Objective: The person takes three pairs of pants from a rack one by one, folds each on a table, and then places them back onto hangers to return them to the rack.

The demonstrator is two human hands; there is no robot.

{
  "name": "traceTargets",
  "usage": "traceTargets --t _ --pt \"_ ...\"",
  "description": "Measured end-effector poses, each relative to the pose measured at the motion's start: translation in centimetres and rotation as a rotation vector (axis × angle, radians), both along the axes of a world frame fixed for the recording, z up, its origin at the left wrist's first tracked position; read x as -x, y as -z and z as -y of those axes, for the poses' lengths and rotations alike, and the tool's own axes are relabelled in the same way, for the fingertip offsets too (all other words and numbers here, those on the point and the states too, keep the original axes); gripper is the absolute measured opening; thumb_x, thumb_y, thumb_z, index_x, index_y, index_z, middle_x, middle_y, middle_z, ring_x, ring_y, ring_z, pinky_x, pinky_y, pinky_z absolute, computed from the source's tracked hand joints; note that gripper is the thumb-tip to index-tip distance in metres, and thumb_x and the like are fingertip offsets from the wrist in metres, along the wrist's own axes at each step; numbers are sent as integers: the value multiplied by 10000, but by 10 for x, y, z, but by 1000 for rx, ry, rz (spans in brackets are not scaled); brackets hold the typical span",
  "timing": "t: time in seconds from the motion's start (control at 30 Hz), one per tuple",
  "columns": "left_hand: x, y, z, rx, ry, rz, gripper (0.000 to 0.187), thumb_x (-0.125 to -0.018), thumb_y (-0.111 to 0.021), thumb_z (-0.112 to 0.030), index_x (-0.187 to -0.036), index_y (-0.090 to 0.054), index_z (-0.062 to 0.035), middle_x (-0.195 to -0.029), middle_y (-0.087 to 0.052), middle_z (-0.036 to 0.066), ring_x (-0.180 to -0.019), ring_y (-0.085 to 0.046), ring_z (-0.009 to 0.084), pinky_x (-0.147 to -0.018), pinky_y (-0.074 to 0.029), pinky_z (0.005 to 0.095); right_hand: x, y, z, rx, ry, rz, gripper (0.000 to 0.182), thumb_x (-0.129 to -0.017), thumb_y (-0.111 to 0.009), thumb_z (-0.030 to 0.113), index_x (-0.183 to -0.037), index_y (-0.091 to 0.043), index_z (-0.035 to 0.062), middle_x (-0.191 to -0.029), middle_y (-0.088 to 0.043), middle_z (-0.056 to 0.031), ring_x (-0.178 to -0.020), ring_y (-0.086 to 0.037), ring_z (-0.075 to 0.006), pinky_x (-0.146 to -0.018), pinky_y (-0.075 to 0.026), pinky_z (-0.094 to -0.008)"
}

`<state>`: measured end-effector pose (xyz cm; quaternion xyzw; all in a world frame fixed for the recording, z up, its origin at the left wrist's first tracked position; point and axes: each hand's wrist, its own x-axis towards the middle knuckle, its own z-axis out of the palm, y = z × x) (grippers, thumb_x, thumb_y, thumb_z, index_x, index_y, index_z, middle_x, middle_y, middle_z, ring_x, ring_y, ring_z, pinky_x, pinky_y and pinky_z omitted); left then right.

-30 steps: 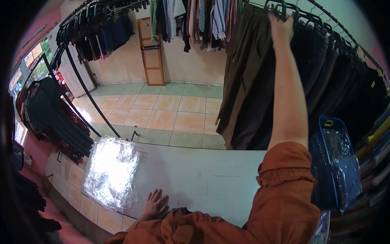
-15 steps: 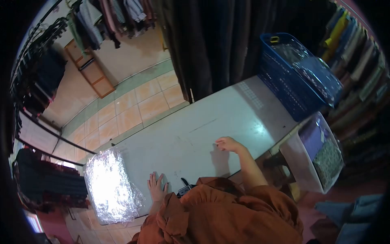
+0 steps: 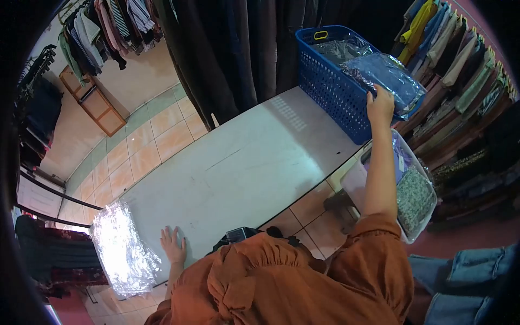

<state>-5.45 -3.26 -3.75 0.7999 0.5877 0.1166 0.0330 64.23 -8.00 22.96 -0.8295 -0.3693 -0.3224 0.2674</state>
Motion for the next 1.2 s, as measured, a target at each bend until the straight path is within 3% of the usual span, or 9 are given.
traceTargets --t 0.17,0.3,0.57,0.77,0.93,1.03,1.07,1.13,1.2 --pt "-19 11 18 38 -296 1 468 -810 -579 -253 -1261 -461 -210 -1385 -334 90 -1299 -248 322 -1046 -188 498 -64 -11 -20 507 176 86 494 -713 -699 315 -1124 -540 90 -1126 -547 -81 -1071 -504 -298 -857 -444 -434" --pt "-33 31 25 -26 -492 20 418 -861 -525 -231 -1272 -452 -215 -1402 -328 59 -1293 -273 306 -1036 -213 490 -69 -39 -28 664 212 16 520 -688 -717 405 -1067 -569 82 -1115 -548 -105 -1074 -511 -311 -830 -462 -439" --pt "-43 39 39 -84 -590 46 391 -868 -497 -185 -1258 -465 -176 -1381 -362 80 -1280 -300 306 -1030 -231 478 -89 -34 -39 832 28 91 486 -681 -728 331 -1034 -570 37 -1075 -566 -165 -1023 -547 -336 -818 -475 -440" --pt "-50 34 45 -117 -592 107 391 -848 -507 -179 -1237 -481 -172 -1360 -388 85 -1274 -313 300 -1032 -236 466 -100 -43 -40 718 18 85 361 -698 -699 286 -933 -616 25 -936 -629 -185 -898 -602 -350 -767 -487 -438" --pt "-52 30 46 -128 -606 124 382 -844 -510 -187 -1226 -494 -176 -1357 -394 79 -1275 -314 295 -1035 -232 463 -116 -77 -33 495 67 -21 359 -746 -640 275 -1029 -604 57 -1004 -612 -192 -970 -565 -377 -820 -451 -454" --pt "-52 31 44 -126 -606 139 380 -841 -512 -184 -1221 -499 -174 -1355 -398 75 -1274 -315 293 -1037 -230 459 -167 -117 -31 310 -118 -33 337 -772 -613 291 -987 -621 32 -972 -614 -208 -930 -569 -392 -800 -438 -422" --pt "-52 32 44 -121 -611 139 381 -839 -514 -179 -1219 -501 -172 -1353 -401 73 -1273 -317 292 -1038 -229 455 -174 -138 -27 229 -166 -106 325 -784 -616 260 -1001 -622 19 -924 -636 -170 -833 -615 -319 -761 -452 -374" --pt "-55 29 41 -90 -639 140 383 -836 -517 -174 -1219 -502 -163 -1347 -405 84 -1270 -322 292 -1036 -238 446 -157 -176 -8 -124 -595 -547 318 -820 -612 205 -1045 -611 -19 -875 -621 -49 -749 -573 -133 -687 -447 -263" --pt "-58 34 32 -57 -677 139 386 -834 -521 -169 -1219 -502 -154 -1341 -410 95 -1267 -326 291 -1034 -246 436 -89 -202 8 -383 -766 -894 378 -843 -593 226 -1124 -559 -24 -1021 -604 -73 -863 -589 -157 -765 -454 -270"
